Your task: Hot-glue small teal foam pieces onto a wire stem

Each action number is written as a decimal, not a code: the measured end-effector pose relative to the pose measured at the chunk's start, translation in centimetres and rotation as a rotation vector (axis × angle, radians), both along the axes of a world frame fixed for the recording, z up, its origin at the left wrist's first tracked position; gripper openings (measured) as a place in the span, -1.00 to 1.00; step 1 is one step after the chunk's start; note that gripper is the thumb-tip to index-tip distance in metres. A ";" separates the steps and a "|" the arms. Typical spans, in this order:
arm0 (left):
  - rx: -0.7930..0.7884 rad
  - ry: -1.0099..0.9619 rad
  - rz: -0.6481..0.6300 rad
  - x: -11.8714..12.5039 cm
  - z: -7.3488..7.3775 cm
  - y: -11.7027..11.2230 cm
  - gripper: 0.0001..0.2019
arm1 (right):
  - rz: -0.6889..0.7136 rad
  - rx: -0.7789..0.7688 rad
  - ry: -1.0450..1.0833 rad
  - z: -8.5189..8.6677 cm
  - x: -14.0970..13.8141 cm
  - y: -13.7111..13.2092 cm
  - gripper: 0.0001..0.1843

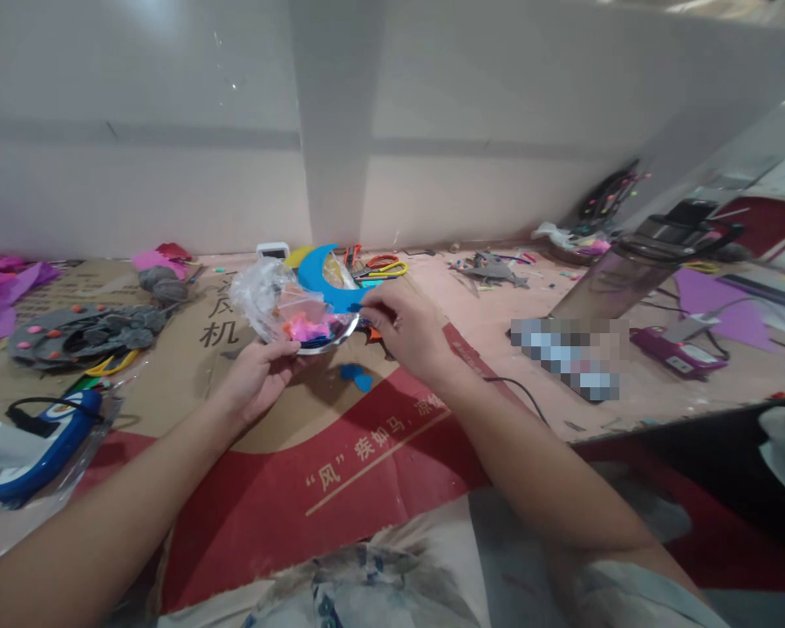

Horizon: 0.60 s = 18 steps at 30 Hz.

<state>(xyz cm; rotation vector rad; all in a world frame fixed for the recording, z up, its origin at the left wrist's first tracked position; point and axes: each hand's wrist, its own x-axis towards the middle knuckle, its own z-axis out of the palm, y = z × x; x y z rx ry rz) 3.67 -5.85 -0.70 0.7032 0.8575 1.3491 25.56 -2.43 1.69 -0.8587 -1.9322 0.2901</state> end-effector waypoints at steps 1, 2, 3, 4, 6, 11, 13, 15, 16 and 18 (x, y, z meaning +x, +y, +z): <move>-0.005 0.002 -0.034 0.1 -0.1 -0.1 -0.44 | 0.037 0.034 -0.047 -0.3 -0.4 -0.1 -0.87; -0.006 0.003 -0.064 0.1 -0.2 -0.1 -0.45 | 0.068 0.058 -0.102 -0.7 -0.7 -0.1 -0.85; -0.008 0.006 -0.087 0.2 -0.3 -0.2 -0.45 | 0.087 0.077 -0.157 -1.1 -1.0 0.0 -0.83; -0.011 0.009 -0.100 0.2 -0.3 -0.2 -0.45 | 0.095 0.091 -0.204 -1.5 -1.2 0.0 -0.81; -0.028 0.015 -0.110 0.3 -0.3 -0.2 -0.46 | 0.101 0.105 -0.252 -2.0 -1.4 0.1 -0.79; -0.070 -0.057 -0.080 0.1 0.2 -0.1 -0.62 | 0.097 0.064 -0.028 -1.1 -1.1 -0.3 -0.84; -0.058 -0.100 -0.002 -0.2 0.6 0.1 -0.69 | 0.007 0.028 0.125 -0.6 -1.0 -0.5 -0.87; -0.028 -0.124 0.069 -0.5 1.0 0.1 -0.73 | -0.068 -0.038 0.289 -0.4 -0.8 -0.2 -0.88; -0.015 -0.128 0.087 -0.6 1.2 0.1 -0.73 | -0.080 -0.075 0.369 -0.4 -0.7 0.0 -0.87; 0.001 -0.129 0.099 -0.7 1.5 0.1 -0.72 | -0.067 -0.145 0.511 -0.6 -0.4 0.8 -0.87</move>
